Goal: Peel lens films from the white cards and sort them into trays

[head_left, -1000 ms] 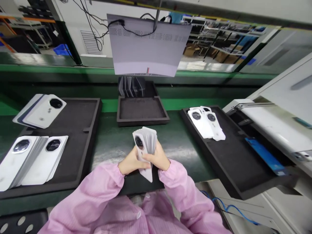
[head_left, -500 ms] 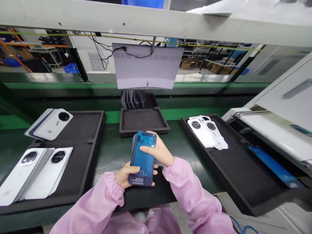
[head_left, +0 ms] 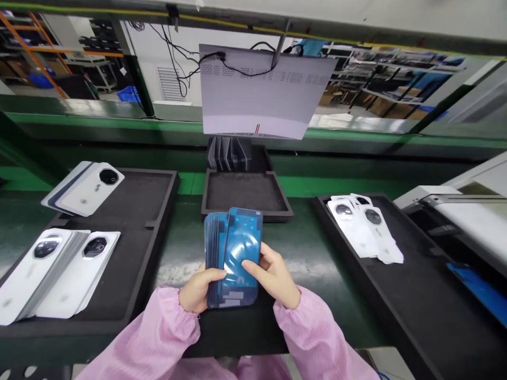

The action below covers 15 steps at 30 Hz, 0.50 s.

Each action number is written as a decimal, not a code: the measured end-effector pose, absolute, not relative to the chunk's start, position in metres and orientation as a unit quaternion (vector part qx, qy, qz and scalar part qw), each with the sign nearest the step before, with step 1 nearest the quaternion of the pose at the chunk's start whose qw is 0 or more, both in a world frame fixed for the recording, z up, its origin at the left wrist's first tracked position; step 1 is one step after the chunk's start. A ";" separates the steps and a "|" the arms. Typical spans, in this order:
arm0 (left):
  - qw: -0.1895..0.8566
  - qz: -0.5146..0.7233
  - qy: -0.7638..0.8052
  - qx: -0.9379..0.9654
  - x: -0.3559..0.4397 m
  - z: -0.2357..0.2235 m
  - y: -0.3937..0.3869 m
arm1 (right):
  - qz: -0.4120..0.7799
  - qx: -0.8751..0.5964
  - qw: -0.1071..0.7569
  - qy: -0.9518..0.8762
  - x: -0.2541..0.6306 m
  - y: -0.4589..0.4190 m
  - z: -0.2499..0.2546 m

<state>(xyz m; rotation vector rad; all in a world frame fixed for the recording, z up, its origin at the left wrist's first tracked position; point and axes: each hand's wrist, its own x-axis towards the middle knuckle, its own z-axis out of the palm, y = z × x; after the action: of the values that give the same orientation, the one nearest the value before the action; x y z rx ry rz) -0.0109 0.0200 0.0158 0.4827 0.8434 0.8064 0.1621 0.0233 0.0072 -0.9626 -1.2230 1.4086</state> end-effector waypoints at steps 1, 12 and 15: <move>0.800 0.380 0.410 0.218 -0.011 0.017 0.020 | 0.583 -0.404 0.511 -0.486 0.165 0.024 0.008; 0.700 0.423 0.486 0.307 -0.008 0.022 0.027 | 0.587 -0.391 0.551 -0.446 0.166 0.037 0.004; 0.562 0.414 0.510 0.503 -0.021 0.008 0.036 | 0.584 -0.411 0.538 -0.448 0.164 0.050 0.001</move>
<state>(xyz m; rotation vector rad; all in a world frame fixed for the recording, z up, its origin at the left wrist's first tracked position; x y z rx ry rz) -0.0214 0.0362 0.0082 1.1840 1.2017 0.9758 0.1639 0.0497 0.0015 -0.9783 -1.0670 1.3888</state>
